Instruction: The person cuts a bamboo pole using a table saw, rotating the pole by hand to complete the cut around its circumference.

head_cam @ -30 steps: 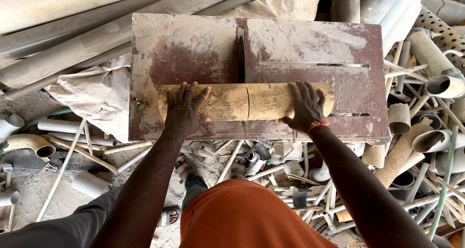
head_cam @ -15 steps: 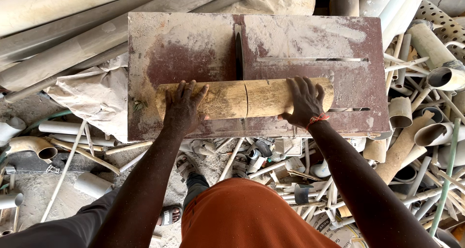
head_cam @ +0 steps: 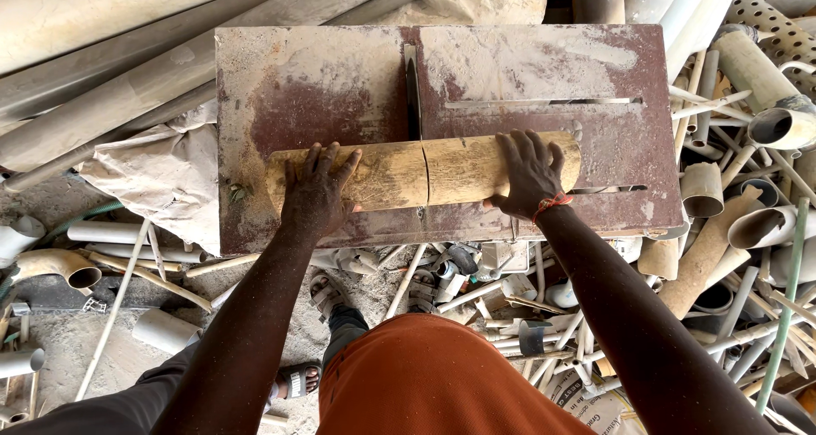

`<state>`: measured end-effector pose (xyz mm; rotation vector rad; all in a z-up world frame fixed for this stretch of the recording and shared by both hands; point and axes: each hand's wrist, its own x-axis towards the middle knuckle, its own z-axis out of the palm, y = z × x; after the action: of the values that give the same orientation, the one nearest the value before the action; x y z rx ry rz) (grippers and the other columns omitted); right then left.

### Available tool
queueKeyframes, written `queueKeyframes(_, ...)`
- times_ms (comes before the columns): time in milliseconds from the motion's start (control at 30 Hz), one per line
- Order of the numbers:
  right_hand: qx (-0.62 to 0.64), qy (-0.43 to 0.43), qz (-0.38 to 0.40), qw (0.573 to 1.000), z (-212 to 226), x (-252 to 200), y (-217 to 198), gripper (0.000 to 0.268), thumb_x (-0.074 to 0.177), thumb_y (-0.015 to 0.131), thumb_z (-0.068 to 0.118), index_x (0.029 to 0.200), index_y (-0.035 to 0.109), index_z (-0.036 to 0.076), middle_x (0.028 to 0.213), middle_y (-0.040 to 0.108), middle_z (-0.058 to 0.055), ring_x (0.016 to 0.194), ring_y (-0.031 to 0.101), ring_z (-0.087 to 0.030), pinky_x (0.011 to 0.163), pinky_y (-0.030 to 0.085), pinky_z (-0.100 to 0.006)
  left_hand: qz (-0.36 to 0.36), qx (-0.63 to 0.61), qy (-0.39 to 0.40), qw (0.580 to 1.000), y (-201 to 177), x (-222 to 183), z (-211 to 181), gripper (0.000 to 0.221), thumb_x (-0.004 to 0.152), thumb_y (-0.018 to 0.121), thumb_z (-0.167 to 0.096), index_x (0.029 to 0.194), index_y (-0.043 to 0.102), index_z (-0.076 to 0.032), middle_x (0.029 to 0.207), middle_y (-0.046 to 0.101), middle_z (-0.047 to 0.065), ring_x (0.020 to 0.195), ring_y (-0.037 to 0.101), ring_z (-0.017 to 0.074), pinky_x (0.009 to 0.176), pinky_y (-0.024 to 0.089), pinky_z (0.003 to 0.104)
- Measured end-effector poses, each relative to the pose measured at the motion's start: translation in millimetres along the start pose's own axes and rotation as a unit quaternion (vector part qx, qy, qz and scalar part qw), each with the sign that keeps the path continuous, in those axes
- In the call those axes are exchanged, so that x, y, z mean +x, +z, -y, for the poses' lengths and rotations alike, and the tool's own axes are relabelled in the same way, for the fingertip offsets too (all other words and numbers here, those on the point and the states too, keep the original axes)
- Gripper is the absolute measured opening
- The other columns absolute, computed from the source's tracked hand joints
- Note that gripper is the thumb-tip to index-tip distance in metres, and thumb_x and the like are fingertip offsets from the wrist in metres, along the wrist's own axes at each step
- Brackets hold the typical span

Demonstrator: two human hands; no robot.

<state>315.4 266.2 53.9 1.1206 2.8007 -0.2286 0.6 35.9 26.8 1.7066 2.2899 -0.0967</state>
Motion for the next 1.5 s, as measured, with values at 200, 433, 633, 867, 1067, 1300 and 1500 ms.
queueKeyframes(200, 0.002, 0.009, 0.034, 0.999, 0.7, 5.9, -5.4, 0.137, 0.044, 0.100, 0.054, 0.155, 0.028, 0.019, 0.157, 0.034, -0.017, 0.151, 0.024, -0.037, 0.121, 0.009, -0.062, 0.044, 0.003, -0.012, 0.999, -6.0, 5.0, -0.6, 0.107, 0.081, 0.071, -0.066, 0.162, 0.006, -0.040, 0.169, 0.013, 0.008, 0.156, 0.010, 0.0327, 0.122, 0.011, 0.068)
queueKeyframes(433, -0.005, 0.007, 0.070, 0.998, -5.7, 14.1, -6.4, 0.137, 0.047, 0.099, 0.058, 0.156, 0.027, 0.020, 0.158, 0.034, -0.015, 0.150, 0.026, -0.035, 0.120, 0.010, -0.064, 0.066, -0.001, 0.002, 0.998, -9.7, 10.6, 1.9, 0.106, 0.082, 0.069, -0.068, 0.162, 0.006, -0.040, 0.170, 0.011, 0.006, 0.156, 0.010, 0.0326, 0.123, 0.011, 0.066)
queueKeyframes(633, -0.013, 0.013, 0.088, 0.996, -9.5, 18.5, -5.1, 0.135, 0.048, 0.097, 0.061, 0.156, 0.027, 0.021, 0.159, 0.033, -0.016, 0.151, 0.024, -0.035, 0.120, 0.011, -0.063, 0.095, -0.003, 0.006, 0.995, -12.3, 16.4, 3.0, 0.107, 0.082, 0.068, -0.068, 0.162, 0.003, -0.041, 0.171, 0.011, 0.003, 0.157, 0.010, 0.0310, 0.124, 0.010, 0.064)
queueKeyframes(867, -0.008, 0.015, 0.108, 0.994, -11.0, 24.5, -6.5, 0.136, 0.051, 0.096, 0.062, 0.158, 0.025, 0.020, 0.160, 0.033, -0.016, 0.151, 0.024, -0.036, 0.120, 0.009, -0.064, 0.117, 0.010, 0.010, 0.993, -11.7, 21.9, 6.1, 0.107, 0.083, 0.064, -0.070, 0.163, 0.000, -0.040, 0.172, 0.007, 0.001, 0.157, 0.010, 0.0302, 0.124, 0.009, 0.065)
queueKeyframes(1067, -0.019, 0.040, 0.137, 0.990, -7.0, 28.8, -11.2, 0.139, 0.047, 0.097, 0.063, 0.158, 0.025, 0.021, 0.161, 0.032, -0.015, 0.151, 0.024, -0.035, 0.120, 0.009, -0.063, 0.132, -0.004, 0.007, 0.991, -12.9, 26.4, 7.6, 0.110, 0.080, 0.067, -0.072, 0.162, 0.000, -0.042, 0.172, 0.006, -0.002, 0.157, 0.009, 0.0277, 0.125, 0.007, 0.063)
queueKeyframes(1300, -0.020, 0.036, 0.112, 0.993, -6.9, 22.6, -4.9, 0.137, 0.048, 0.098, 0.057, 0.158, 0.026, 0.017, 0.160, 0.034, -0.016, 0.150, 0.026, -0.036, 0.121, 0.010, -0.061, 0.114, -0.001, 0.005, 0.993, -17.1, 17.6, 5.7, 0.110, 0.079, 0.073, -0.067, 0.162, 0.004, -0.040, 0.171, 0.011, 0.000, 0.156, 0.013, 0.0273, 0.124, 0.010, 0.063)
queueKeyframes(1500, -0.013, -0.006, -0.073, 0.997, -2.9, -32.6, 26.7, 0.134, 0.050, 0.096, 0.053, 0.158, 0.030, 0.011, 0.160, 0.038, -0.018, 0.153, 0.029, -0.037, 0.125, 0.013, -0.061, -0.033, -0.038, 0.054, 0.997, 6.4, -24.3, -4.8, 0.119, 0.070, 0.087, -0.058, 0.162, 0.017, -0.032, 0.169, 0.020, 0.013, 0.154, 0.021, 0.0376, 0.123, 0.012, 0.065)
